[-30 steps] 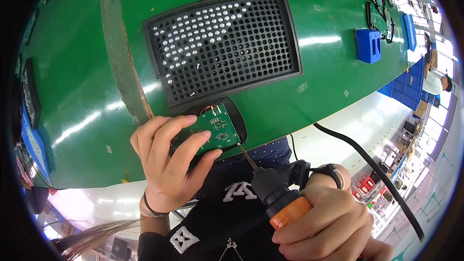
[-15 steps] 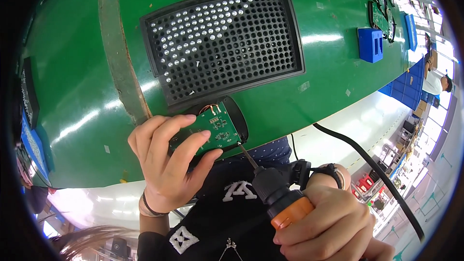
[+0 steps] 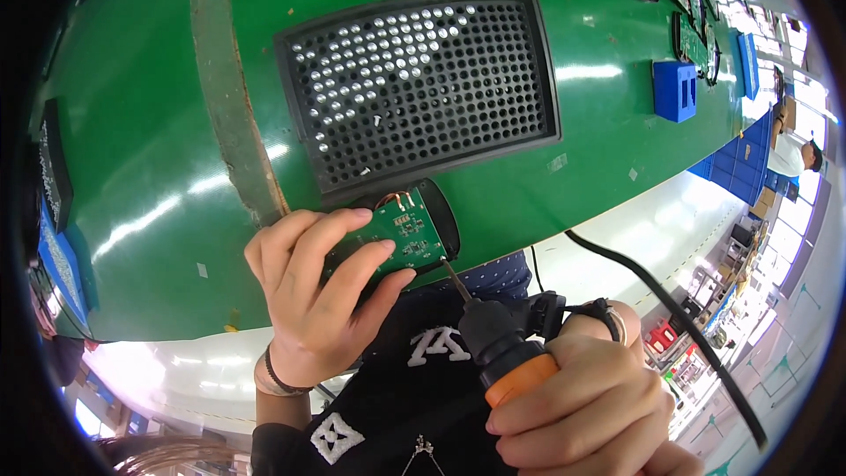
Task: Fastening screws into printed circuit boards using an electric screwdriver.
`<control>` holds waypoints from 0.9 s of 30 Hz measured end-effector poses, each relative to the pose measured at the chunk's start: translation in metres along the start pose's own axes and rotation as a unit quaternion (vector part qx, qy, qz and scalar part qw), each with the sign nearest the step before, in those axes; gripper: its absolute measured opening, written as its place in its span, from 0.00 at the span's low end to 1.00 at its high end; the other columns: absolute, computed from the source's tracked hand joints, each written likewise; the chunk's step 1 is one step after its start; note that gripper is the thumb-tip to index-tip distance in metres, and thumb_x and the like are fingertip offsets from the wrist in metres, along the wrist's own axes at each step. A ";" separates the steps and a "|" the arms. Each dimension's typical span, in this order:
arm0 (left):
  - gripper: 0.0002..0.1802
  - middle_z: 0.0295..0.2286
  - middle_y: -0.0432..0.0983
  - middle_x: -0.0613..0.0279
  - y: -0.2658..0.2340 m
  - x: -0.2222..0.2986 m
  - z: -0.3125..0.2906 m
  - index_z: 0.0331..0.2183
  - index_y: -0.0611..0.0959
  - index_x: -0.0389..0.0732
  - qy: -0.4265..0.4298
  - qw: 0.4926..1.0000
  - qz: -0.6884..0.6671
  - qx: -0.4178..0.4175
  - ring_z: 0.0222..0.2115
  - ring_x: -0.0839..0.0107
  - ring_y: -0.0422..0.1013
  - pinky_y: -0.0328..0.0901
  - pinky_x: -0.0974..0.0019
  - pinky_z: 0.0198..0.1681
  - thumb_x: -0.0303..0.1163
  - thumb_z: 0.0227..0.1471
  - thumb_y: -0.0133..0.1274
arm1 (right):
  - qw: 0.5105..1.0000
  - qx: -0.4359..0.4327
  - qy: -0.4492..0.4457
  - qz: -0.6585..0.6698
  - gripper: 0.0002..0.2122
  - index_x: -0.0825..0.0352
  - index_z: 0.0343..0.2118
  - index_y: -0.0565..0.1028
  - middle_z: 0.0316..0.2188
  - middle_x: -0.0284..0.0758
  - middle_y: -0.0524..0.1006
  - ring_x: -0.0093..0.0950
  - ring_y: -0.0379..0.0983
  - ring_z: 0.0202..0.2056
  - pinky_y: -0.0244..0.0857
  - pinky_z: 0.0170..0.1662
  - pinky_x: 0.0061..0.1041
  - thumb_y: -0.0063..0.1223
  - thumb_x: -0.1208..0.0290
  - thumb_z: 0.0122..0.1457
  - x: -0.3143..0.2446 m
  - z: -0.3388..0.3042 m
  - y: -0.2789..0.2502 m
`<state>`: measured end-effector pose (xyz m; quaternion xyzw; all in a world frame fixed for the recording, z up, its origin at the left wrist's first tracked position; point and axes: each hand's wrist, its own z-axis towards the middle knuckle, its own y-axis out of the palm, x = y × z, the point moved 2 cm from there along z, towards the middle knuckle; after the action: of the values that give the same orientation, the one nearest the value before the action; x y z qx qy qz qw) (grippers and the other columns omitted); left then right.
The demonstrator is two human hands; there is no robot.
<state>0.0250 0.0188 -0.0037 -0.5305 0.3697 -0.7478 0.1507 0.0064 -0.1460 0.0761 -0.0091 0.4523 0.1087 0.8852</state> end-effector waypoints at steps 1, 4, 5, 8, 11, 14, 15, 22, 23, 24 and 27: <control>0.18 0.37 0.71 0.65 0.000 -0.001 0.000 0.30 0.78 0.45 0.000 1.000 0.000 0.004 0.36 0.63 0.64 0.53 0.62 0.40 0.32 0.29 0.64 | 0.999 -0.013 0.028 -0.011 0.25 0.58 0.51 0.58 0.18 0.29 0.68 0.22 0.63 0.12 0.62 0.14 0.23 0.54 0.74 0.50 -0.001 0.000 0.002; 0.18 0.37 0.71 0.65 0.000 -0.002 -0.001 0.30 0.78 0.44 0.007 1.000 -0.016 0.017 0.35 0.64 0.64 0.53 0.62 0.39 0.31 0.29 0.64 | 0.997 -0.039 0.063 -0.007 0.25 0.55 0.50 0.58 0.19 0.30 0.68 0.23 0.63 0.12 0.61 0.14 0.24 0.54 0.75 0.50 -0.002 0.003 0.003; 0.18 0.37 0.71 0.65 0.000 -0.001 -0.002 0.30 0.78 0.44 0.004 1.000 -0.015 0.019 0.35 0.64 0.64 0.53 0.62 0.39 0.31 0.29 0.64 | 0.995 -0.049 0.082 -0.004 0.25 0.54 0.50 0.58 0.19 0.30 0.68 0.24 0.63 0.12 0.61 0.14 0.24 0.54 0.75 0.50 -0.002 0.003 0.002; 0.18 0.37 0.71 0.64 0.002 0.000 -0.001 0.30 0.78 0.44 -0.004 1.000 -0.017 0.011 0.35 0.64 0.64 0.53 0.62 0.38 0.31 0.29 0.64 | 0.990 -0.068 0.119 0.016 0.25 0.52 0.50 0.58 0.20 0.30 0.69 0.25 0.63 0.13 0.62 0.15 0.26 0.53 0.75 0.50 -0.002 0.007 -0.005; 0.18 0.37 0.71 0.64 0.003 0.000 0.002 0.30 0.78 0.44 -0.002 1.000 -0.022 0.016 0.35 0.64 0.64 0.53 0.62 0.38 0.31 0.30 0.63 | 0.984 -0.083 0.155 0.007 0.25 0.51 0.50 0.58 0.20 0.31 0.69 0.25 0.64 0.13 0.62 0.16 0.26 0.53 0.75 0.50 -0.006 0.016 -0.004; 0.18 0.37 0.70 0.64 0.004 0.002 0.003 0.30 0.78 0.44 0.000 0.999 -0.027 0.019 0.36 0.63 0.64 0.54 0.62 0.38 0.31 0.30 0.63 | 0.977 -0.100 0.188 -0.019 0.25 0.51 0.50 0.58 0.20 0.31 0.70 0.26 0.64 0.13 0.63 0.16 0.27 0.53 0.75 0.51 -0.007 0.020 -0.006; 0.18 0.37 0.70 0.64 0.004 0.003 0.004 0.30 0.78 0.44 0.001 0.999 -0.028 0.020 0.36 0.63 0.64 0.54 0.61 0.38 0.31 0.30 0.63 | 0.977 -0.104 0.185 -0.007 0.25 0.51 0.50 0.57 0.20 0.31 0.70 0.26 0.64 0.13 0.63 0.17 0.27 0.53 0.75 0.51 -0.005 0.020 -0.008; 0.20 0.38 0.70 0.61 0.010 0.003 0.002 0.32 0.78 0.43 0.001 0.998 -0.058 0.028 0.36 0.61 0.64 0.54 0.59 0.40 0.30 0.29 0.63 | 0.976 -0.154 0.122 0.092 0.25 0.54 0.52 0.57 0.18 0.31 0.68 0.24 0.63 0.12 0.65 0.16 0.25 0.52 0.75 0.51 0.016 0.043 -0.028; 0.20 0.38 0.70 0.61 0.010 0.001 0.000 0.32 0.78 0.43 0.002 0.998 -0.065 0.029 0.36 0.61 0.64 0.54 0.59 0.41 0.30 0.29 0.63 | 0.980 -0.132 0.112 0.095 0.17 0.59 0.38 0.61 0.16 0.29 0.67 0.21 0.64 0.14 0.65 0.21 0.21 0.53 0.76 0.46 0.017 0.050 -0.037; 0.21 0.38 0.69 0.60 0.008 0.005 0.001 0.33 0.78 0.42 0.014 0.996 -0.083 0.027 0.37 0.60 0.63 0.54 0.58 0.41 0.30 0.29 0.63 | 0.986 -0.107 0.102 0.081 0.10 0.63 0.25 0.64 0.13 0.28 0.66 0.18 0.64 0.16 0.65 0.26 0.16 0.54 0.77 0.41 0.012 0.061 -0.039; 0.21 0.38 0.68 0.60 -0.008 0.006 0.000 0.33 0.78 0.42 -0.037 0.997 -0.055 0.045 0.37 0.60 0.63 0.54 0.58 0.41 0.31 0.29 0.64 | 0.994 -0.023 0.098 -0.034 0.11 0.62 0.24 0.60 0.21 0.32 0.66 0.26 0.64 0.26 0.62 0.28 0.19 0.45 0.64 0.55 0.029 0.078 -0.017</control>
<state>0.0238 0.0206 0.0062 -0.5702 0.3004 -0.7505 0.1465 0.0885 -0.1484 0.0977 -0.0552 0.5336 0.0875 0.8394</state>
